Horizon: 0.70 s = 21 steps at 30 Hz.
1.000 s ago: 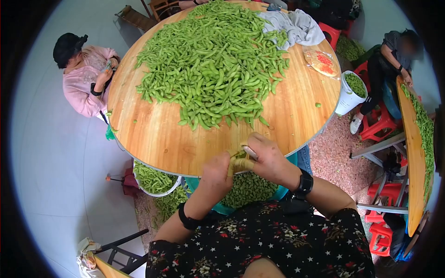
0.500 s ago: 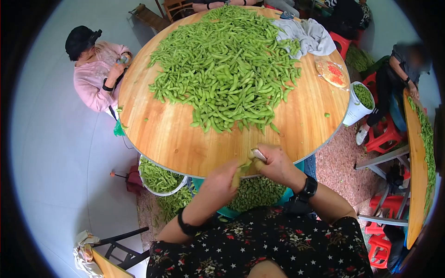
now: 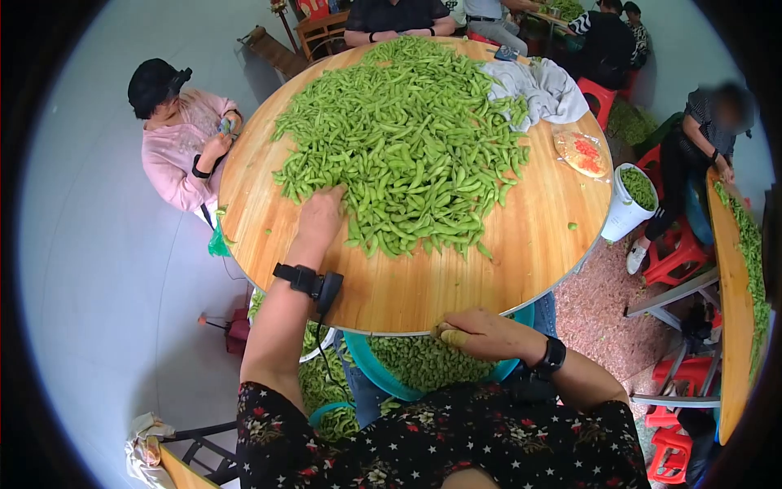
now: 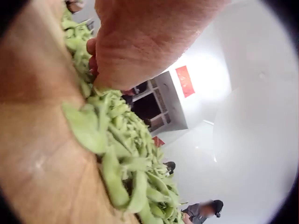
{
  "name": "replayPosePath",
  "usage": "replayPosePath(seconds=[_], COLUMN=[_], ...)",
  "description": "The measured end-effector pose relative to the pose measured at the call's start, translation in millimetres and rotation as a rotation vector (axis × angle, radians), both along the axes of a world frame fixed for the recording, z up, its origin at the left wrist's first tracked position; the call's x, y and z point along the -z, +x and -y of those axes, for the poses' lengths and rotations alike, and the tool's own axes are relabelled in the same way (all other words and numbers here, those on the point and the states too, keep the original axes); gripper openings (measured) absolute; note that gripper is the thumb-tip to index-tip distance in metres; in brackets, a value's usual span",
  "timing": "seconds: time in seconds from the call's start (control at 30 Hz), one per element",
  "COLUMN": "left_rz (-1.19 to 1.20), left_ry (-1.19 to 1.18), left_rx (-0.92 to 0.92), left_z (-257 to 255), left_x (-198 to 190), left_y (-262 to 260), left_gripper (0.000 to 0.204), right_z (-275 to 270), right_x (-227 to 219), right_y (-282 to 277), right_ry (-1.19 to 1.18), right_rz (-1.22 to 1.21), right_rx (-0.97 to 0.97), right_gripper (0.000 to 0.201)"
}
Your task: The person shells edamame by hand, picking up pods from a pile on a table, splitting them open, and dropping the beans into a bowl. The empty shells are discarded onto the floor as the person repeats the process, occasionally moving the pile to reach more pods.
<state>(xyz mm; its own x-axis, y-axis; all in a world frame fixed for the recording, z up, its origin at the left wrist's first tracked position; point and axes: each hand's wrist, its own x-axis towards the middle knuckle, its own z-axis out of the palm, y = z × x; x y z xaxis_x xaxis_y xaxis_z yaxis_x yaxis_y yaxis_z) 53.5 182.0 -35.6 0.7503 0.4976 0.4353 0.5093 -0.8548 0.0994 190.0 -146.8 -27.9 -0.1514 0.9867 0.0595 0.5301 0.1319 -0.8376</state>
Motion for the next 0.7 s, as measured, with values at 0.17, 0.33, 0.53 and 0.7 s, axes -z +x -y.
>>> replayPosePath(seconds=[0.17,0.33,0.53,0.7], left_rz=[0.399,0.602,0.230,0.308], left_ry=[-0.915,-1.295,-0.594,-0.384], left_rx=[0.084,0.385,0.249,0.367], left_z=[72.9,161.1,188.8,192.6], left_x=[-40.2,-32.1,-43.6,-32.9], left_y=[-1.1,-19.4,-30.8,-27.0], left_gripper=[0.024,0.017,0.021,0.034], right_z=[-2.5,-25.1,-26.0,-22.0], right_x=[-2.0,-18.1,-18.0,-21.6], right_y=[3.9,-9.2,-9.2,-9.3], right_ry=[-0.342,-0.263,-0.205,-0.165], right_rz=[-0.591,-0.811,-0.780,-0.721], right_rx=[0.121,0.275,0.274,0.279], right_gripper=[0.022,0.017,0.013,0.012])
